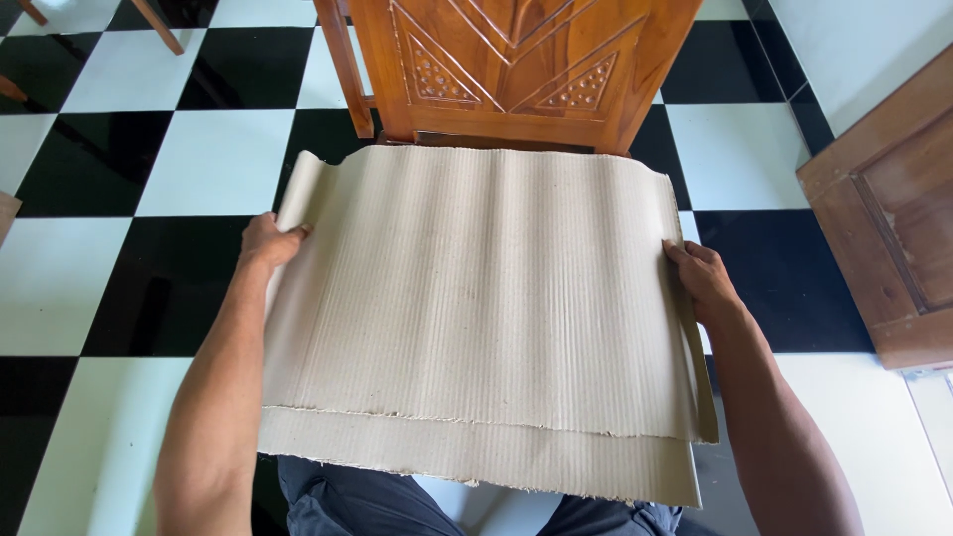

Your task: Cutting cardboard to size and fitting it onto a wooden chair seat

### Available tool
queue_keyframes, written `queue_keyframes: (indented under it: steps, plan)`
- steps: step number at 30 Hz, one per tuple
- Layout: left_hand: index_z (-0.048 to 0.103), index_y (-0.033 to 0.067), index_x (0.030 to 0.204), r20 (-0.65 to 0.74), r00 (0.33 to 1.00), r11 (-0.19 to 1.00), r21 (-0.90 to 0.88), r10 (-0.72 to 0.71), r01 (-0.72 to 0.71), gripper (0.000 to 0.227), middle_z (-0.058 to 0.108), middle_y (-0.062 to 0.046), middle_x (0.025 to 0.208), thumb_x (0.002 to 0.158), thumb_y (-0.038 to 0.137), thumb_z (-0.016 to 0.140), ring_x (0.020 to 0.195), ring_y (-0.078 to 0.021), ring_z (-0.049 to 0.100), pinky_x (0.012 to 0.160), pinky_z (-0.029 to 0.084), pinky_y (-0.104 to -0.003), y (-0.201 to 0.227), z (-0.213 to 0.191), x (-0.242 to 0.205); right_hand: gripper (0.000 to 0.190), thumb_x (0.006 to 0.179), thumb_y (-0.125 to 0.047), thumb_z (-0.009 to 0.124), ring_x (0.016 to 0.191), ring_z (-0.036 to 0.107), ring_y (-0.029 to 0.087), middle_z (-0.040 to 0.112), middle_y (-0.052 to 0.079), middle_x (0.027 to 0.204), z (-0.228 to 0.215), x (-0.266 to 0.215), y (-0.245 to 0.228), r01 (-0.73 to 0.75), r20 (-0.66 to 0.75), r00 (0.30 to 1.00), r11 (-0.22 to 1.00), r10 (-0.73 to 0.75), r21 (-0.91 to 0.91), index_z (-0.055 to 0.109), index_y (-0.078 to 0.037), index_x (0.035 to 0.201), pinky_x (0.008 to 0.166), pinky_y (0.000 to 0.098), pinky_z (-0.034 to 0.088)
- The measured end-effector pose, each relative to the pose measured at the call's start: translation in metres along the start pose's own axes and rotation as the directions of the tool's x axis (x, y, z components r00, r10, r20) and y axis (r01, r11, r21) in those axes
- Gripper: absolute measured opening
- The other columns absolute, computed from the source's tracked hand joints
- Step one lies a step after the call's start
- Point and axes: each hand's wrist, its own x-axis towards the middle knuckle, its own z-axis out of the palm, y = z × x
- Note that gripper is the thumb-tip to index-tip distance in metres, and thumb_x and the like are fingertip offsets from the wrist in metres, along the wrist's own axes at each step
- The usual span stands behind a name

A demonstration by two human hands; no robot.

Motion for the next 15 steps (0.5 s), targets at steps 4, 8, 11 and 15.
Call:
queue_keyframes:
  steps: [4, 8, 11, 15]
  plan:
    - [0.069, 0.0068, 0.123, 0.072, 0.997, 0.993, -0.106, -0.038, 0.046, 0.055, 0.071, -0.022, 0.12, 0.085, 0.047, 0.076, 0.117, -0.0403, 0.065, 0.095, 0.054, -0.051, 0.008, 0.011, -0.018, 0.02, 0.104, -0.031, 0.066, 0.085, 0.071, 0.024, 0.066, 0.01, 0.086, -0.003, 0.013, 0.015, -0.045, 0.003, 0.999, 0.998, 0.045, 0.048, 0.069, -0.013, 0.113, 0.075, 0.0377, 0.056]
    - [0.068, 0.0036, 0.126, 0.126, 0.992, 0.986, -0.158, -0.028, 0.048, 0.054, 0.07, -0.023, 0.121, 0.088, 0.042, 0.073, 0.118, -0.0415, 0.065, 0.095, 0.054, -0.051, 0.013, 0.017, -0.026, 0.02, 0.104, -0.029, 0.065, 0.077, 0.07, 0.022, 0.062, 0.007, 0.08, 0.001, 0.002, 0.016, -0.009, 0.019, 1.0, 0.997, 0.007, 0.08, 0.067, -0.01, 0.109, 0.069, 0.0371, 0.056]
    - [0.069, 0.0051, 0.119, 0.038, 0.999, 0.985, -0.171, -0.009, 0.016, 0.051, 0.071, -0.021, 0.116, 0.088, 0.045, 0.075, 0.117, -0.04, 0.065, 0.092, 0.054, -0.052, 0.01, 0.006, -0.027, 0.02, 0.104, -0.032, 0.067, 0.077, 0.071, 0.022, 0.063, 0.006, 0.08, -0.003, 0.01, 0.02, -0.035, 0.018, 0.999, 0.994, 0.033, 0.105, 0.068, -0.012, 0.109, 0.07, 0.036, 0.057]
    - [0.068, 0.0063, 0.116, -0.084, 0.996, 0.989, -0.143, 0.015, -0.027, 0.047, 0.071, -0.018, 0.108, 0.093, 0.046, 0.072, 0.111, -0.0404, 0.067, 0.086, 0.056, -0.053, 0.002, -0.016, -0.017, 0.02, 0.105, -0.034, 0.067, 0.08, 0.072, 0.023, 0.064, 0.007, 0.082, -0.004, 0.01, 0.02, -0.054, 0.015, 0.998, 0.991, 0.053, 0.121, 0.069, -0.014, 0.109, 0.072, 0.0349, 0.057]
